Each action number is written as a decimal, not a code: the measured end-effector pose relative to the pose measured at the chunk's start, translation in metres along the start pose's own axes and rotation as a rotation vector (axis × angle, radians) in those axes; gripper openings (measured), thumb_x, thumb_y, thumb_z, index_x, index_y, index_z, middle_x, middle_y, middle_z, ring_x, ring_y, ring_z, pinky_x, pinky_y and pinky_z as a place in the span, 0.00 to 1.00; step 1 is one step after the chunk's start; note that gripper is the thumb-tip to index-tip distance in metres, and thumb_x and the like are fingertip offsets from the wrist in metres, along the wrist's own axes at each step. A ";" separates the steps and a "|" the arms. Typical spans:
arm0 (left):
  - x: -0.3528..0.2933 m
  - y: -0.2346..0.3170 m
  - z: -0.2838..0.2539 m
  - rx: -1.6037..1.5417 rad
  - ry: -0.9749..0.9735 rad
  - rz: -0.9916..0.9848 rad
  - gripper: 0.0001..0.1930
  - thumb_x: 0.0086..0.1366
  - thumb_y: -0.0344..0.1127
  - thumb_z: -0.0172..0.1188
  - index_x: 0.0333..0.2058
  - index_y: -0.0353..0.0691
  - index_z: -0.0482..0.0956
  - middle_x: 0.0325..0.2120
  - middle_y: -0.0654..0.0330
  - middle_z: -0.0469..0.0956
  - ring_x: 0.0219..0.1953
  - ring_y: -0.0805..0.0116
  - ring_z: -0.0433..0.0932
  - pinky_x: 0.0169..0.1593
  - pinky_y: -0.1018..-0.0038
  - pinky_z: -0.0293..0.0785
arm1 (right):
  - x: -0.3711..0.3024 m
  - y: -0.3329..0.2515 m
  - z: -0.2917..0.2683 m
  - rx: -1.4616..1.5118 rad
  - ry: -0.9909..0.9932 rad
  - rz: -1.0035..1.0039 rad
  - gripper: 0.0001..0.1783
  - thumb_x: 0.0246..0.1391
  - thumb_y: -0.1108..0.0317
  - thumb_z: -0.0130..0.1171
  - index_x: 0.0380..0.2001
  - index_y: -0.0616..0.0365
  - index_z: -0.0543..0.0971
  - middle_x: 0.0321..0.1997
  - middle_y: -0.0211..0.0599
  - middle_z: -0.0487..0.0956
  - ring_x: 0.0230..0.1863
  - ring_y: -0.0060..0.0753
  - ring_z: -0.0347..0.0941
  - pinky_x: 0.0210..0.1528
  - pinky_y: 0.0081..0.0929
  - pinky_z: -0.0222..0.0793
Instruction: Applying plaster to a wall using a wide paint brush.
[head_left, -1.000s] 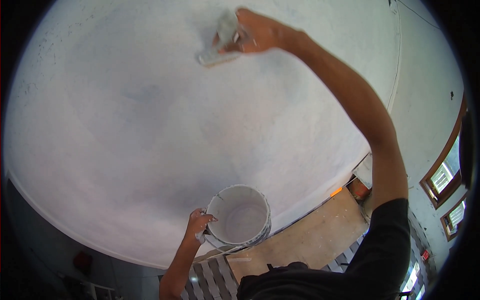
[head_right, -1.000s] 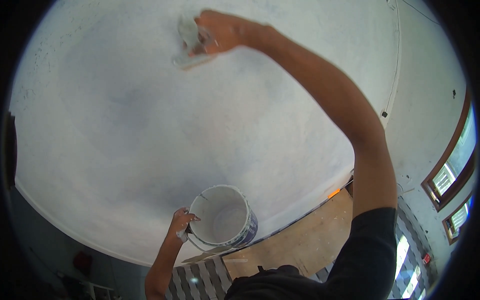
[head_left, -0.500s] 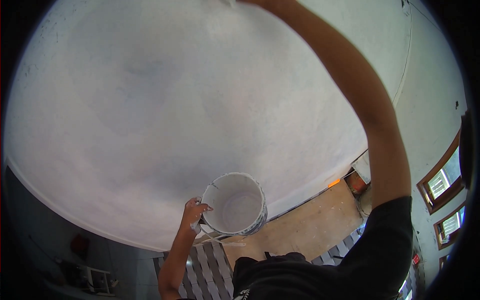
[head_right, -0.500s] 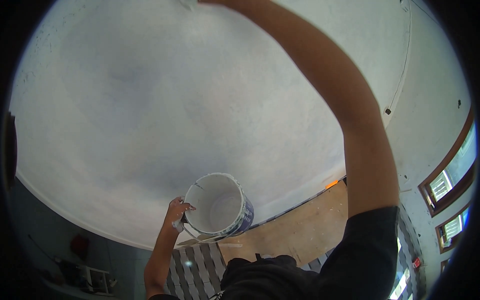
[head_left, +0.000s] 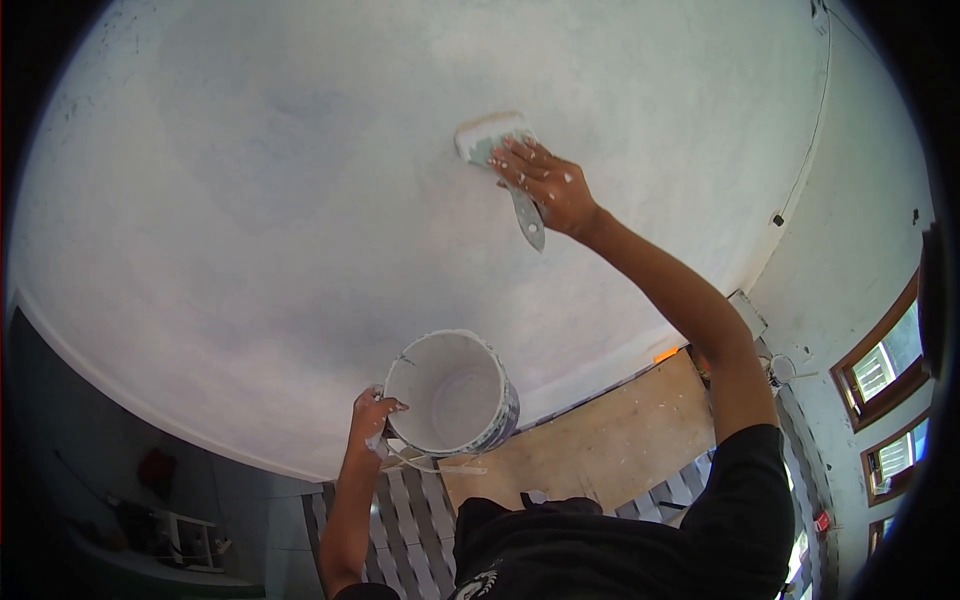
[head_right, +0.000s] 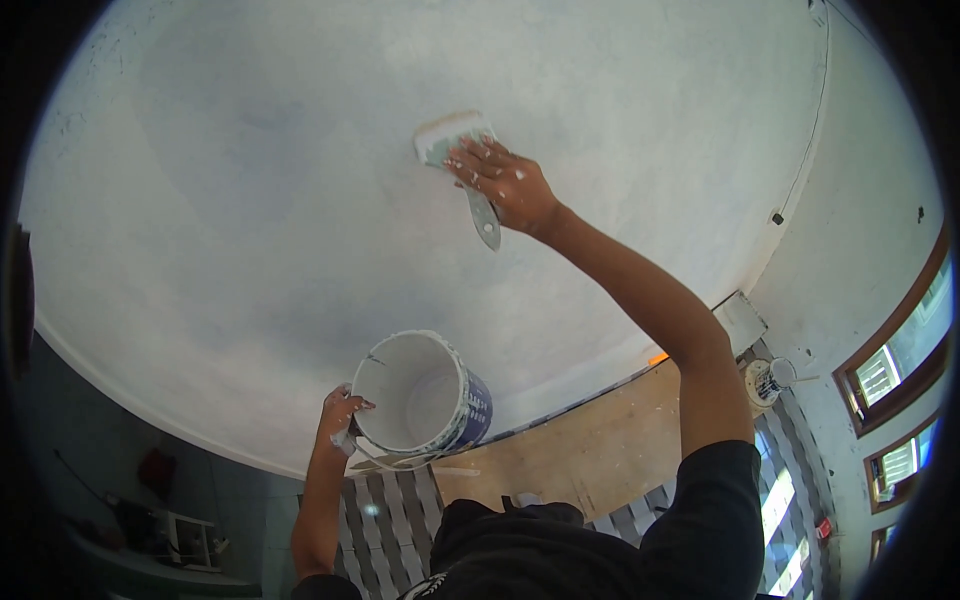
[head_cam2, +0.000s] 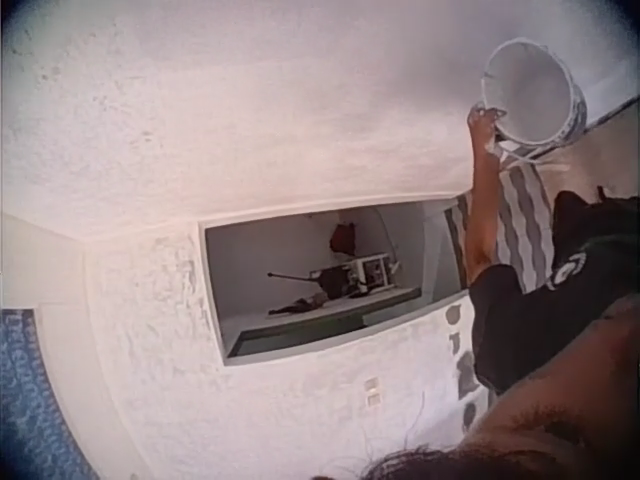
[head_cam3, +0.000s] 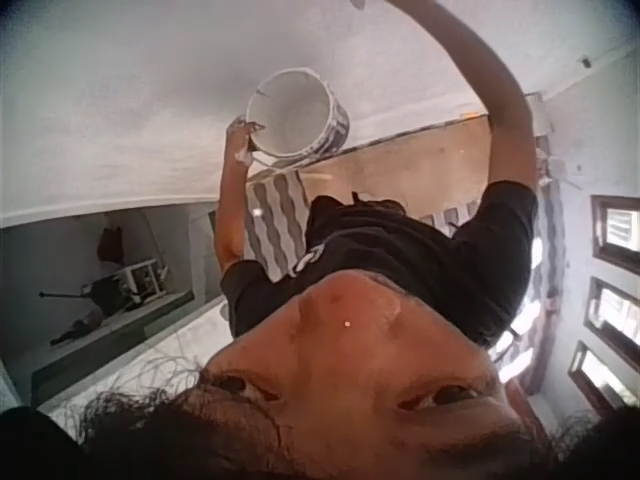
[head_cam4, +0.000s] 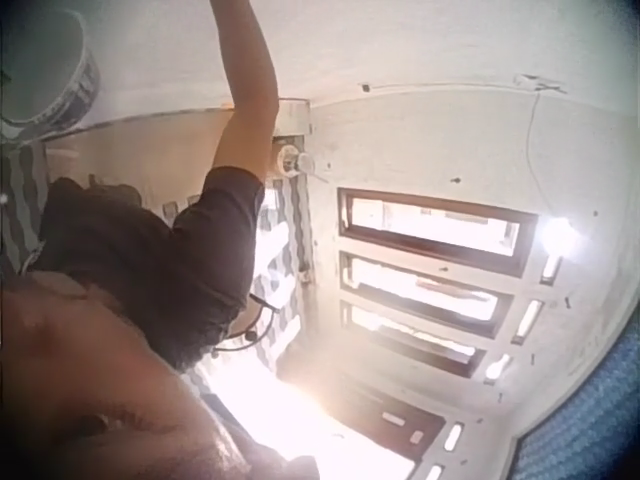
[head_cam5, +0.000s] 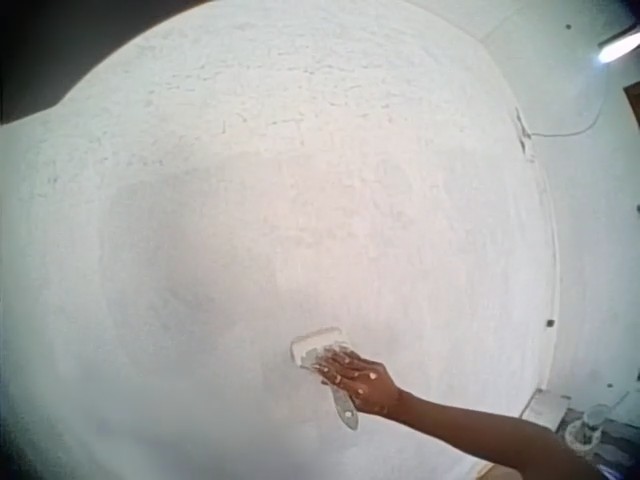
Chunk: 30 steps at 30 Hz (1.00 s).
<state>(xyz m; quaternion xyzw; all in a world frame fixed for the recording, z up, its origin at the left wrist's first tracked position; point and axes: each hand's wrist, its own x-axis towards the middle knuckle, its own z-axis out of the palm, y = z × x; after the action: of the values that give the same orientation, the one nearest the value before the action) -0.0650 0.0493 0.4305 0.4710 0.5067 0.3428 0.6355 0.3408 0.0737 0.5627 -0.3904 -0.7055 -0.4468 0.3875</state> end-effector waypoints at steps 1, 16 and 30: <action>0.000 -0.001 -0.001 0.003 -0.001 -0.004 0.15 0.47 0.26 0.54 0.37 0.31 0.70 0.27 0.52 0.77 0.27 0.60 0.79 0.32 0.69 0.79 | -0.011 -0.004 0.000 0.013 -0.040 0.035 0.19 0.48 0.68 0.66 0.46 0.55 0.81 0.51 0.37 0.80 0.56 0.38 0.75 0.59 0.37 0.71; 0.016 -0.007 0.003 0.160 0.114 0.109 0.15 0.44 0.25 0.58 0.35 0.31 0.74 0.26 0.53 0.76 0.25 0.62 0.77 0.33 0.68 0.75 | -0.135 0.006 -0.006 0.714 -0.160 1.074 0.13 0.49 0.66 0.67 0.38 0.59 0.83 0.33 0.39 0.83 0.32 0.30 0.78 0.36 0.27 0.71; 0.035 -0.006 0.009 0.653 0.429 0.122 0.18 0.33 0.28 0.64 0.26 0.30 0.70 0.21 0.55 0.72 0.26 0.62 0.73 0.31 0.65 0.69 | -0.178 -0.138 -0.053 1.885 0.377 2.293 0.12 0.61 0.62 0.55 0.41 0.58 0.77 0.36 0.33 0.78 0.39 0.30 0.73 0.45 0.29 0.68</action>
<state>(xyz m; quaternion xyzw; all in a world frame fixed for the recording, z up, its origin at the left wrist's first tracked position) -0.0481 0.0774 0.4136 0.5952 0.6814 0.2916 0.3104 0.2982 -0.0533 0.3738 -0.2686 0.0136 0.6569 0.7044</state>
